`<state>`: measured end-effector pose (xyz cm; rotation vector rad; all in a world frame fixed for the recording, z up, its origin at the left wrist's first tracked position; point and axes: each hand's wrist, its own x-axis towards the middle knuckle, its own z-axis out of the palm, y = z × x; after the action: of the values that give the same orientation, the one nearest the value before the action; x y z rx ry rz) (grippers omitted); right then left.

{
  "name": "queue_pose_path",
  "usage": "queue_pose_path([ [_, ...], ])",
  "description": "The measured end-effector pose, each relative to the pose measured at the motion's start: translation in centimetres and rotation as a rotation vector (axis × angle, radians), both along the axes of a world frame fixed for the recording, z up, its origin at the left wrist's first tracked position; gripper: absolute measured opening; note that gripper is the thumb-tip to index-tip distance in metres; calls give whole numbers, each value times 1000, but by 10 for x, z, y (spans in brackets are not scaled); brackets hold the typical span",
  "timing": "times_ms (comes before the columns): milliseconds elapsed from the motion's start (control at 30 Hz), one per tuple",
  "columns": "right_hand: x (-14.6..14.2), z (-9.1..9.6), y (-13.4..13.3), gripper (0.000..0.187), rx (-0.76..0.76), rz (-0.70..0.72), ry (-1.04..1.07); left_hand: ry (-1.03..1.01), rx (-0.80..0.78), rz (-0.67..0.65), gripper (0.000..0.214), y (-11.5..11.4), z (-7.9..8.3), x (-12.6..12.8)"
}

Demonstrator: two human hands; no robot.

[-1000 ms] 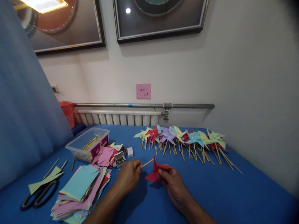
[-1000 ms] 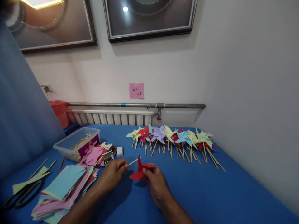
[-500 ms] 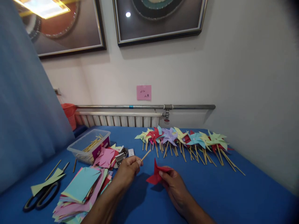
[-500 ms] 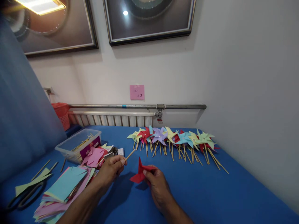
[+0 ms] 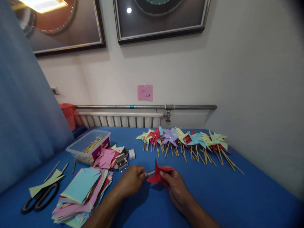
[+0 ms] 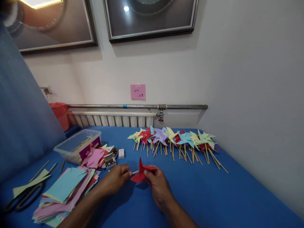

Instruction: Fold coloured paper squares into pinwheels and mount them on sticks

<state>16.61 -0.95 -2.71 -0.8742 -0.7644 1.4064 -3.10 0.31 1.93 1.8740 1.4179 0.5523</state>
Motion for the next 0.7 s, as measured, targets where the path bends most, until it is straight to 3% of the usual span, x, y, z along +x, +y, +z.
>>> queue_pose_path([
  [700,-1,-10,4,48,-63,-27,-12,81,29,19,24,-6,9,3],
])
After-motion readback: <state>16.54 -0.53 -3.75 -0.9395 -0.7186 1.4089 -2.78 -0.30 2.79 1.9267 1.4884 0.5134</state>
